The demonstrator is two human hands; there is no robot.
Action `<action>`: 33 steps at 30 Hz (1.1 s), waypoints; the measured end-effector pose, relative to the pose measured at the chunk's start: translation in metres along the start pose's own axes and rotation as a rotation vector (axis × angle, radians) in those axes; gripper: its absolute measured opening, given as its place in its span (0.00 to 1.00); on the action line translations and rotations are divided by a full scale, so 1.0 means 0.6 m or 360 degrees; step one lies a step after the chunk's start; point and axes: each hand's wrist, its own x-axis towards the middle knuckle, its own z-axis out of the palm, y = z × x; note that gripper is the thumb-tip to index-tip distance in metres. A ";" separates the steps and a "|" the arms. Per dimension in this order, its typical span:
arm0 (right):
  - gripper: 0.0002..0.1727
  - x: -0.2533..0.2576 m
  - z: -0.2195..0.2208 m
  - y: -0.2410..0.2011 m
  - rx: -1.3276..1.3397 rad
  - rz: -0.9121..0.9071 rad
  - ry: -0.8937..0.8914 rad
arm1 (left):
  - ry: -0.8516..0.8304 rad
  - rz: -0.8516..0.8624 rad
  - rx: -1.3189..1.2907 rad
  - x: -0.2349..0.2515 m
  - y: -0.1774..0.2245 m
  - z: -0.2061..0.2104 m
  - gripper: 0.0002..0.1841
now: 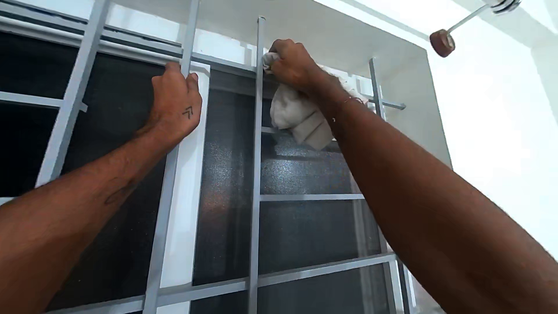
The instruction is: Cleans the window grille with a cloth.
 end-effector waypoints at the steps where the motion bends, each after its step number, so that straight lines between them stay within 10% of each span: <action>1: 0.18 -0.008 -0.007 0.011 -0.0078 -0.0022 -0.0015 | -0.0001 -0.0003 -0.0004 -0.001 0.000 0.000 0.25; 16: 0.17 -0.136 -0.060 0.257 -0.0818 0.0636 -0.0102 | 0.0064 0.0011 0.0036 -0.011 0.006 -0.002 0.24; 33: 0.14 -0.083 -0.092 0.205 -0.0328 0.0196 -0.0197 | 0.0066 -0.0048 -0.0024 -0.018 0.010 -0.004 0.24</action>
